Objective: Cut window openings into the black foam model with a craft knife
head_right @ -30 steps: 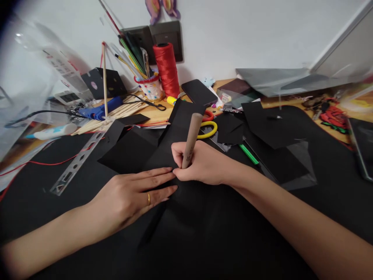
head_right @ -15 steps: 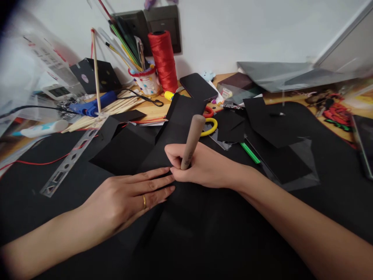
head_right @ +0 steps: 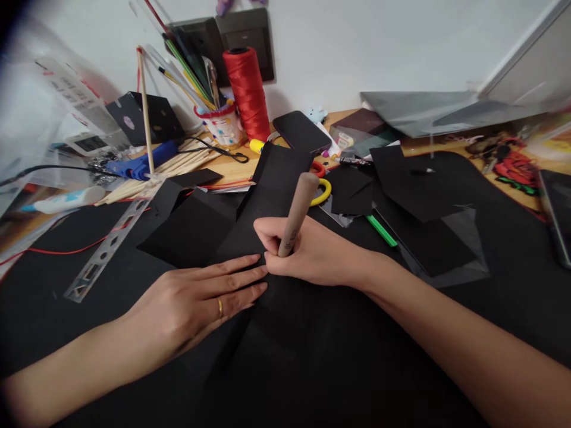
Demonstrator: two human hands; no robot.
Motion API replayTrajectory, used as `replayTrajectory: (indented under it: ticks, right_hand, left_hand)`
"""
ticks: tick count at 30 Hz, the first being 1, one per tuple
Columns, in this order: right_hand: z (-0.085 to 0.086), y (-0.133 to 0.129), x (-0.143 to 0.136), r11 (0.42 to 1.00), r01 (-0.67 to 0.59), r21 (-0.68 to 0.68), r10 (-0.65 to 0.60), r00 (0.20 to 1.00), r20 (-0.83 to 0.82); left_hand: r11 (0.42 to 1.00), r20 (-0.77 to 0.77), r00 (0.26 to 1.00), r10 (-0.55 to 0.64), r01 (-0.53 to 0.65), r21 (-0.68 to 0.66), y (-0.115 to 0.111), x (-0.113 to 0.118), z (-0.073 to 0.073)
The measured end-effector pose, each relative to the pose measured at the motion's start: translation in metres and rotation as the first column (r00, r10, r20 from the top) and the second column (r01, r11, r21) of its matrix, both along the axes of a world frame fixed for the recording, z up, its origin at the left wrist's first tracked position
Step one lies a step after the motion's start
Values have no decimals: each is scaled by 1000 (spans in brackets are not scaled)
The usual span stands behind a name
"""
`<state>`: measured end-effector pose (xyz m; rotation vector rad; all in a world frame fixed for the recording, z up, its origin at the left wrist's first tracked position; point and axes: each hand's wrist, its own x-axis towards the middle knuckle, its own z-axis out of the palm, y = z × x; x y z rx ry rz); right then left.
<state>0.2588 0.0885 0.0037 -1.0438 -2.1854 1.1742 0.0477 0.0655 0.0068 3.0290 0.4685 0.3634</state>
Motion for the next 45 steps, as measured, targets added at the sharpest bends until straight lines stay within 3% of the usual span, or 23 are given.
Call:
replayTrajectory:
  ticks: [11,19,21,23,27,31,34,38,42,43,45]
  right_hand:
    - [0,-3,-1,999,50,0,-50,998,44]
    - [0,-7,-4,981,151,120,-162,982,93]
    - [1,-8,-5,973,181,141,-196,976,97]
    - [2,-10,-6,967,205,151,-222,970,102]
    - [5,-13,-8,961,232,148,-250,960,123]
    - [6,-16,-8,954,258,153,-279,950,137]
    - [5,-18,-7,950,269,156,-288,951,116]
    - [2,-16,-4,958,254,136,-266,961,79]
    - [1,-12,-2,972,215,94,-219,975,28]
    - [1,-10,-1,976,203,83,-205,979,17]
    - [1,-8,0,982,179,67,-180,984,3]
  left_hand:
    - [1000,-36,999,10,-10,-9,1,-2,0]
    - [994,-62,998,8,-14,-104,2,-1,5]
    - [992,-55,998,44,-50,-119,8,-3,12]
    - [985,-46,986,160,-163,-54,18,-6,18]
    - [874,-114,871,478,-459,161,43,-9,26]
    - [776,-229,741,631,-612,155,64,-8,31]
    - [751,-316,697,644,-654,89,66,-11,36]
    - [729,-415,654,633,-683,36,53,-25,44]
    - [774,-565,655,502,-632,-45,29,-34,56]
    - [781,-596,636,490,-624,-22,24,-34,58]
    - [765,-576,580,576,-632,128,14,-29,61]
